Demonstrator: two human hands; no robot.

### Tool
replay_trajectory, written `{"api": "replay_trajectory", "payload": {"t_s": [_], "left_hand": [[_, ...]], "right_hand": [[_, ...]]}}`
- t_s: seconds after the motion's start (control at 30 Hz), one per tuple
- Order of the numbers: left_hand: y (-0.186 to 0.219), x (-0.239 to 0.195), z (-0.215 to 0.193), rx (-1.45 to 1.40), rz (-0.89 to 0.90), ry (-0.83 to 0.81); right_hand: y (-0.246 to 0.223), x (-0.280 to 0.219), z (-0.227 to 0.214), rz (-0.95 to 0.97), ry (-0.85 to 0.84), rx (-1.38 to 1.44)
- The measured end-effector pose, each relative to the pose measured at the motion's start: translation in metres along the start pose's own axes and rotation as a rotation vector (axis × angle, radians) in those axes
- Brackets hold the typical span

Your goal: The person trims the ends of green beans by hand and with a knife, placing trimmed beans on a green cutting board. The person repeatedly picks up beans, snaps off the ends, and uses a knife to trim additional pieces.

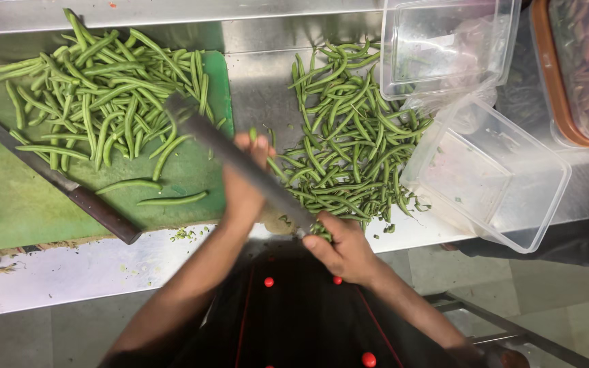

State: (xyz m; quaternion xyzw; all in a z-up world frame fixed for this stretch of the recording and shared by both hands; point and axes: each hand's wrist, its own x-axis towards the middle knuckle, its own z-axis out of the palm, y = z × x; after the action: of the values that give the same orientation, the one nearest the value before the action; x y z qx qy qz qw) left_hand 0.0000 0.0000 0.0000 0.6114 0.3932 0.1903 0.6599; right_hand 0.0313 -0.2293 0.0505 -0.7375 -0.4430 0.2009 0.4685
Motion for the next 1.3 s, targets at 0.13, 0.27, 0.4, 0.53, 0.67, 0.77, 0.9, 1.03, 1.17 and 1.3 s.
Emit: {"api": "replay_trajectory", "payload": {"t_s": [0.13,0.27,0.4,0.53,0.67,0.77,0.9,1.03,1.17,1.3], "left_hand": [[0.028,0.025,0.025,0.568,0.787,-0.300],[0.055,0.046,0.047,1.039,0.644,-0.635],[0.064,0.048,0.053,1.096,0.668,-0.697],[0.076,0.047,0.044,1.032,0.754,-0.735],[0.083,0.034,0.025,0.844,0.616,-0.631],[0.086,0.002,0.005,0.593,0.551,-0.611],[0.090,-0.045,-0.007,0.371,0.416,-0.720],[0.088,-0.068,-0.016,0.414,0.472,-0.700],[0.077,-0.074,-0.024,0.412,0.572,-0.628],[0.059,-0.078,-0.023,0.678,0.600,-0.485]], "right_hand": [[0.007,-0.001,-0.014,0.243,0.090,0.189],[0.010,0.001,-0.033,0.401,0.205,0.317],[0.011,0.002,-0.042,0.412,0.275,0.355],[0.010,0.006,-0.041,0.421,0.301,0.410],[0.003,0.009,-0.042,0.448,0.291,0.352],[-0.002,0.015,-0.036,0.449,0.276,0.392],[-0.009,0.026,-0.026,0.477,0.201,0.427],[-0.016,0.028,-0.016,0.422,0.091,0.382],[-0.015,0.026,-0.010,0.417,0.021,0.350],[-0.014,0.022,0.006,0.520,0.044,0.467]]}}
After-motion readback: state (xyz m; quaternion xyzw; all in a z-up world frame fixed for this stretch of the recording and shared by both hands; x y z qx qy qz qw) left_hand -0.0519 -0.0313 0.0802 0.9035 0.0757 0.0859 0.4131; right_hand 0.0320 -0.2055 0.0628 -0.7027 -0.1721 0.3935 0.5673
